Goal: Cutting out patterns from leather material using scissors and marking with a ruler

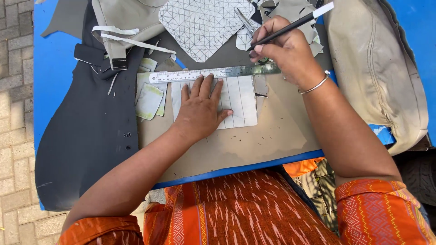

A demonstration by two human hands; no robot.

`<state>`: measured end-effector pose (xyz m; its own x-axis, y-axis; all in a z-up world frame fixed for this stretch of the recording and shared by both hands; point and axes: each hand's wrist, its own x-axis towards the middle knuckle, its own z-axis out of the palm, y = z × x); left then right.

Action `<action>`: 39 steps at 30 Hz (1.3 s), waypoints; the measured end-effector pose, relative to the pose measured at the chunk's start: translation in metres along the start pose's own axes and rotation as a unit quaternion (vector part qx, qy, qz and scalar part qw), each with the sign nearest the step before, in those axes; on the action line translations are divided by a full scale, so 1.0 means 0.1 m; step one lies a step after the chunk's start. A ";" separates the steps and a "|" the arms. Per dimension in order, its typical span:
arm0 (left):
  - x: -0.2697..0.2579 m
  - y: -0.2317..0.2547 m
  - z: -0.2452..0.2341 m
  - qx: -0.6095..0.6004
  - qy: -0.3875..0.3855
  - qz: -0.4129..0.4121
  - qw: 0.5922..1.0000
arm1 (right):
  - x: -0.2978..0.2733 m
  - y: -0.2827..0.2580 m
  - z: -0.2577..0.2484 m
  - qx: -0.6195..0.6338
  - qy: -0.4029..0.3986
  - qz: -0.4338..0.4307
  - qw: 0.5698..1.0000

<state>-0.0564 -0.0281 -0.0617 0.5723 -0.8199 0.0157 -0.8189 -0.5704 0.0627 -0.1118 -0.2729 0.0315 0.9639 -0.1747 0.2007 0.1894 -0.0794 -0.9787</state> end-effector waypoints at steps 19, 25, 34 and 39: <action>-0.30 0.13 -0.29 -0.071 -0.062 0.012 0.995 | -0.12 -0.05 0.29 -0.511 -0.248 -0.019 0.823; -0.32 0.19 -0.41 -0.102 -0.137 0.042 0.985 | -0.11 0.05 0.20 -0.547 -0.213 -0.038 0.809; -0.35 0.15 -0.05 -0.078 0.048 0.051 0.994 | -0.10 0.28 -0.11 -0.517 -0.219 -0.099 0.822; -0.40 0.21 -0.15 -0.064 0.133 0.077 0.986 | -0.10 0.24 -0.09 -0.491 -0.239 -0.083 0.834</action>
<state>-0.0956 -0.0065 -0.0458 0.4473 -0.8442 0.2953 -0.8942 -0.4160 0.1652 -0.1186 -0.2824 0.0062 0.9487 0.3103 0.0600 0.3088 -0.8698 -0.3849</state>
